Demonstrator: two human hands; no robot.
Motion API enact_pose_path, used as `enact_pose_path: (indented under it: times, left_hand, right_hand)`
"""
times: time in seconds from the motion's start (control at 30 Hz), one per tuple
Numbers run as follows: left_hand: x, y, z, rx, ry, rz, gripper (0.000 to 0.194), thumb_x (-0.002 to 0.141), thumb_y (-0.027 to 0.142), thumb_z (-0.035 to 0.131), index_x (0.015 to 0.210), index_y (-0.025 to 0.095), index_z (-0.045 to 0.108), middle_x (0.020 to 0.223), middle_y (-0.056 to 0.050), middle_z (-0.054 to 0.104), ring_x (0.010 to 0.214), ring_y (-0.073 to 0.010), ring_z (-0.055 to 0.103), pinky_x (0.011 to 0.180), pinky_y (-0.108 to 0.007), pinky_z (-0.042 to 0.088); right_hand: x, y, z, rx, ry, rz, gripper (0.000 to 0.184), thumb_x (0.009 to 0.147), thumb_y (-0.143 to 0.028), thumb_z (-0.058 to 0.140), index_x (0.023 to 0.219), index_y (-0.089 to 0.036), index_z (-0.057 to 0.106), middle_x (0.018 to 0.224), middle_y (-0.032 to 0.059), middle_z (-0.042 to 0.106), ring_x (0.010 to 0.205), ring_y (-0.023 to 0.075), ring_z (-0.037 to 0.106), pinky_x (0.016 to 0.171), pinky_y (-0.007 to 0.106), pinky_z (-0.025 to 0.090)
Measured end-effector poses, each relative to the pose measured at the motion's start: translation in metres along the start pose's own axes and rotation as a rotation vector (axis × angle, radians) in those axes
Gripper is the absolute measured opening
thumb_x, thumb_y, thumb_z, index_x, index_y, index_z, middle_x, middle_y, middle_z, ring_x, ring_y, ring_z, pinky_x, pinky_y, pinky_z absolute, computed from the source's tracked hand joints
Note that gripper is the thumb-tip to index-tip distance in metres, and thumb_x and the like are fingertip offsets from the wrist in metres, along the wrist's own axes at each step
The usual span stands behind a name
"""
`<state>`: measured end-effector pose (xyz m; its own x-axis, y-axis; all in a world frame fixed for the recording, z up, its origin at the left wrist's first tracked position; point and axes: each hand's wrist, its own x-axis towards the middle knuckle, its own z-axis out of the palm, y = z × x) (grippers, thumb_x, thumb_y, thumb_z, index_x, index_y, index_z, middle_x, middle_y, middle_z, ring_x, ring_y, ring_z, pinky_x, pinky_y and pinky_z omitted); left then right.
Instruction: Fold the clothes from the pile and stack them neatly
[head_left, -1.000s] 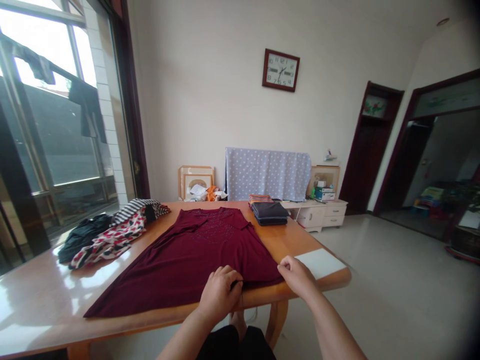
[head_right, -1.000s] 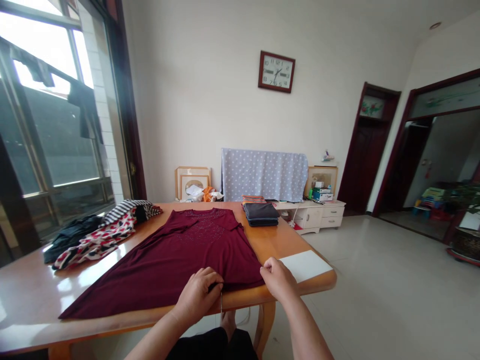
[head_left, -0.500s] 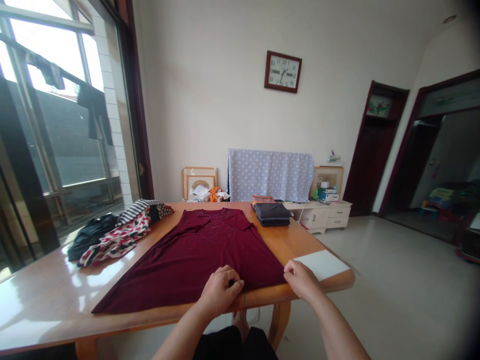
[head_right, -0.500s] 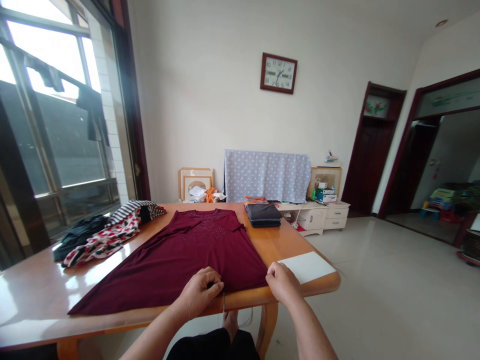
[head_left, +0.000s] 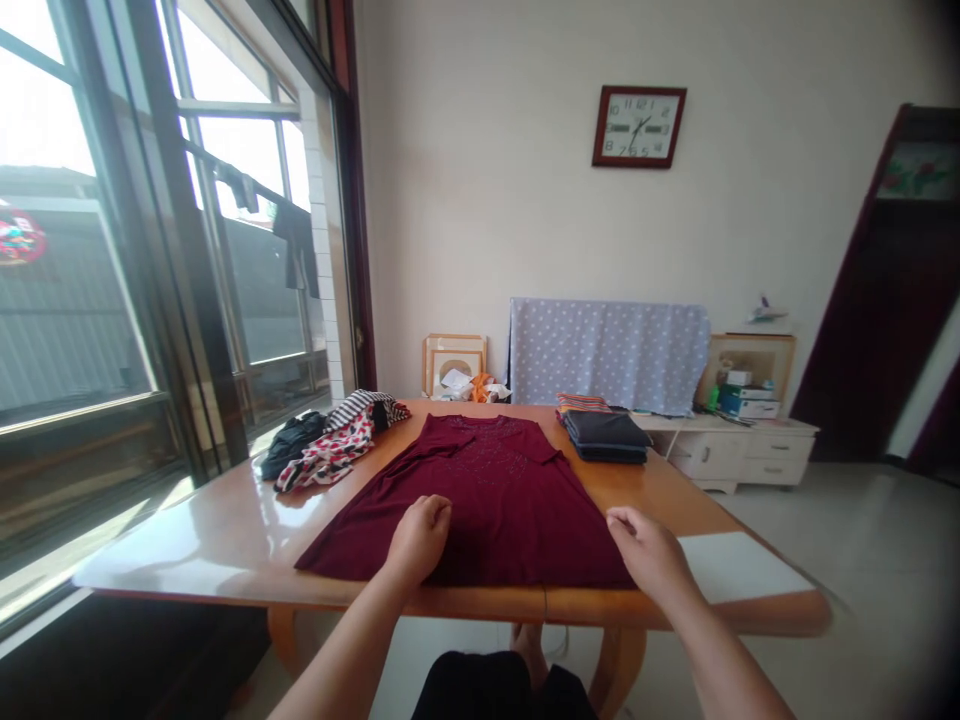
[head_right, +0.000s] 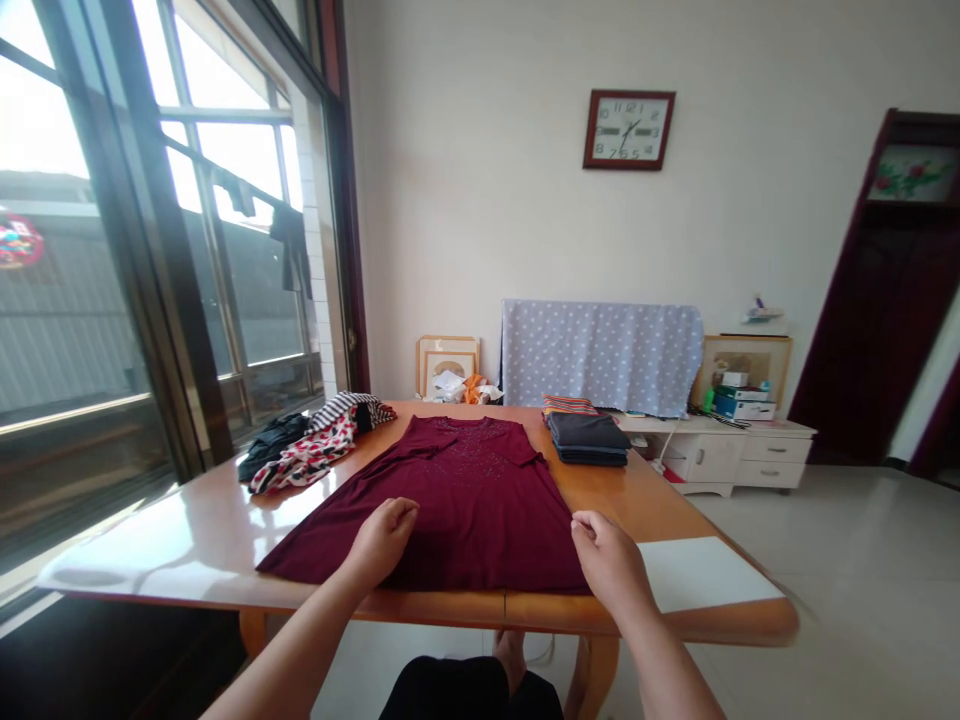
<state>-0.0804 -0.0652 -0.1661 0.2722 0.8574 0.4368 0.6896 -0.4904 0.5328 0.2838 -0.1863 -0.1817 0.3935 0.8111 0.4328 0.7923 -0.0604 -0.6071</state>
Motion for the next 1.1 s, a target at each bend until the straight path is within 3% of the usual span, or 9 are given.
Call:
enact_pose_path:
  times: [0.13,0.2,0.3,0.4,0.53,0.9,1.1]
  left_hand:
    - [-0.003,-0.043,-0.024,0.313,-0.041,-0.169,0.043,0.097,0.043,0.038,0.125,0.021,0.062,0.134,-0.013,0.060,0.122,-0.0261,0.055,0.102,-0.038,0.038]
    - [-0.008,-0.059,-0.033,0.448,-0.106,-0.263,0.057,0.094,0.053,0.037,0.138,0.020,0.052,0.150,-0.015,0.046,0.138,-0.0324,0.040,0.109,-0.048,0.031]
    - [-0.015,-0.073,-0.045,0.535,-0.205,-0.274,0.070,0.091,0.064,0.033,0.144,0.021,0.046,0.156,-0.016,0.035,0.145,-0.0369,0.027,0.111,-0.055,0.024]
    - [-0.019,-0.079,-0.055,0.544,-0.242,-0.253,0.073,0.089,0.068,0.032,0.144,0.022,0.046,0.157,-0.015,0.035,0.146,-0.0382,0.024,0.112,-0.056,0.023]
    - [-0.019,-0.080,-0.061,0.528,-0.239,-0.255,0.073,0.088,0.069,0.033,0.143,0.024,0.048,0.156,-0.015,0.037,0.146,-0.0386,0.024,0.111,-0.057,0.022]
    - [-0.015,-0.093,-0.053,0.560,-0.257,-0.271,0.077,0.087,0.070,0.035,0.147,0.022,0.045,0.158,-0.016,0.032,0.147,-0.0385,0.022,0.113,-0.058,0.021]
    - [-0.007,-0.089,-0.046,0.539,-0.237,-0.316,0.087,0.084,0.075,0.035,0.150,0.019,0.040,0.160,-0.017,0.025,0.147,-0.0389,0.021,0.113,-0.062,0.018]
  right_hand:
    - [0.005,-0.002,0.026,-0.012,-0.052,-0.058,0.042,0.090,-0.043,0.042,0.120,-0.023,0.065,0.123,0.0072,0.068,0.116,0.0225,0.062,0.099,0.033,0.047]
    - [0.003,0.001,0.039,-0.088,-0.111,-0.063,0.048,0.090,-0.043,0.043,0.128,-0.021,0.062,0.135,0.0089,0.062,0.129,0.0237,0.054,0.108,0.035,0.041]
    - [-0.003,0.010,0.052,-0.207,-0.220,-0.019,0.056,0.089,-0.047,0.046,0.136,-0.018,0.057,0.146,0.0109,0.051,0.142,0.0276,0.037,0.116,0.042,0.031]
    - [-0.007,0.016,0.055,-0.260,-0.296,0.013,0.061,0.090,-0.051,0.046,0.140,-0.017,0.054,0.151,0.0109,0.044,0.146,0.0297,0.030,0.118,0.046,0.025]
    - [-0.007,0.017,0.052,-0.257,-0.327,0.030,0.062,0.090,-0.054,0.045,0.141,-0.020,0.053,0.154,0.0096,0.041,0.146,0.0303,0.028,0.118,0.047,0.025]
    - [-0.014,0.005,0.045,-0.296,-0.279,0.024,0.059,0.091,-0.051,0.045,0.139,-0.019,0.055,0.153,0.0113,0.042,0.145,0.0304,0.031,0.118,0.047,0.024]
    - [-0.010,0.000,0.034,-0.252,-0.260,0.039,0.058,0.090,-0.048,0.046,0.138,-0.017,0.055,0.146,0.0134,0.050,0.139,0.0281,0.042,0.114,0.041,0.033]
